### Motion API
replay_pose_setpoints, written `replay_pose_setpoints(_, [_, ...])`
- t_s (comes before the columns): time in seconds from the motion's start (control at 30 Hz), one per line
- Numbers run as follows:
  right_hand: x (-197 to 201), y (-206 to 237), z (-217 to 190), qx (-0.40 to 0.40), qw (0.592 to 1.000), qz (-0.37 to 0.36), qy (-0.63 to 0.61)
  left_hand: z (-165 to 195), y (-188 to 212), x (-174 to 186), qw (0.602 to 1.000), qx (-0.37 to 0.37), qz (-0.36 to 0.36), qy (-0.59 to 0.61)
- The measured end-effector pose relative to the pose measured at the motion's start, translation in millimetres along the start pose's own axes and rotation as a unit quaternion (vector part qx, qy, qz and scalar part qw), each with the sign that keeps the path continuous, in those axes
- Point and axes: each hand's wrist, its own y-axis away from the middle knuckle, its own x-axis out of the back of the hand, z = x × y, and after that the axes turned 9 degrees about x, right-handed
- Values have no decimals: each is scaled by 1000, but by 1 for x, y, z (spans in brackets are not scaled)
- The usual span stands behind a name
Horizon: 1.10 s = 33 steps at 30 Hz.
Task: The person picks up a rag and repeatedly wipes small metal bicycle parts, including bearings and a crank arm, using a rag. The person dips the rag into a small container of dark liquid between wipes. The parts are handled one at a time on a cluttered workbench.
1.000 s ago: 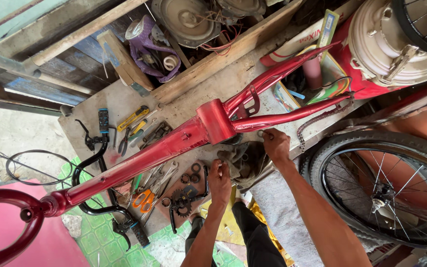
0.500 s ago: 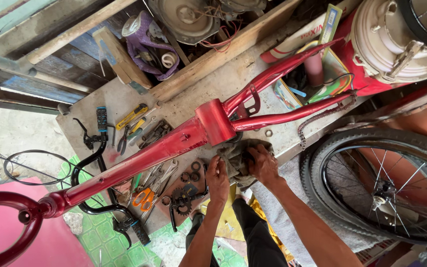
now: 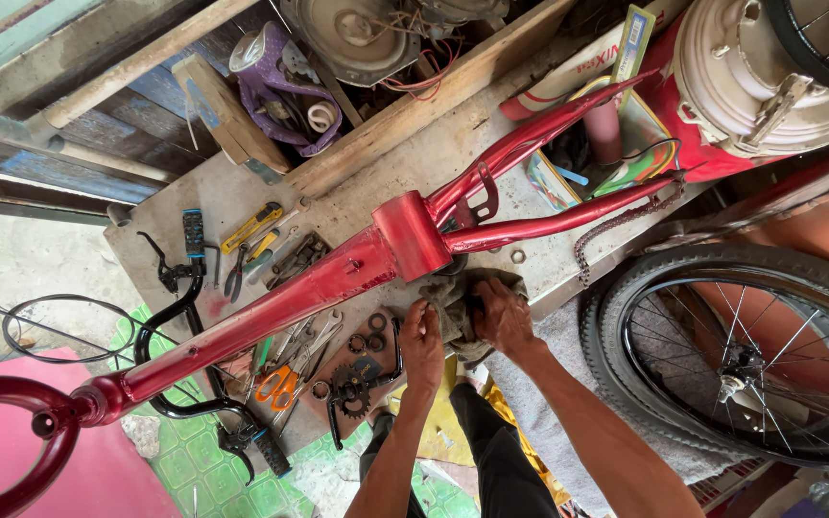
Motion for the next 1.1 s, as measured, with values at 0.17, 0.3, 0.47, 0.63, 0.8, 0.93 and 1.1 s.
replay_pose_setpoints(0.17, [15,-3,-1,-203,961,-51,-182,5,-1,3,999,10,-19,27])
replay_pose_setpoints(0.3, [35,3,2,-190,926,-2,-326,4,-3,4,999,2,-34,34])
replay_pose_setpoints(0.47, [39,5,7,-118,940,-12,-321,1,-10,1,986,-19,-144,77])
replay_pose_setpoints(0.63, [28,3,3,-116,938,-8,-327,-9,-17,-3,981,55,-179,56])
replay_pose_setpoints(0.8, [24,12,1,-120,938,35,-322,-23,-21,-5,975,50,-204,71])
replay_pose_setpoints(0.93, [29,21,8,-117,974,120,-150,-27,-18,-8,964,91,-179,171])
replay_pose_setpoints(1.1, [29,32,14,-173,979,86,-69,-20,-17,-7,963,87,-165,197])
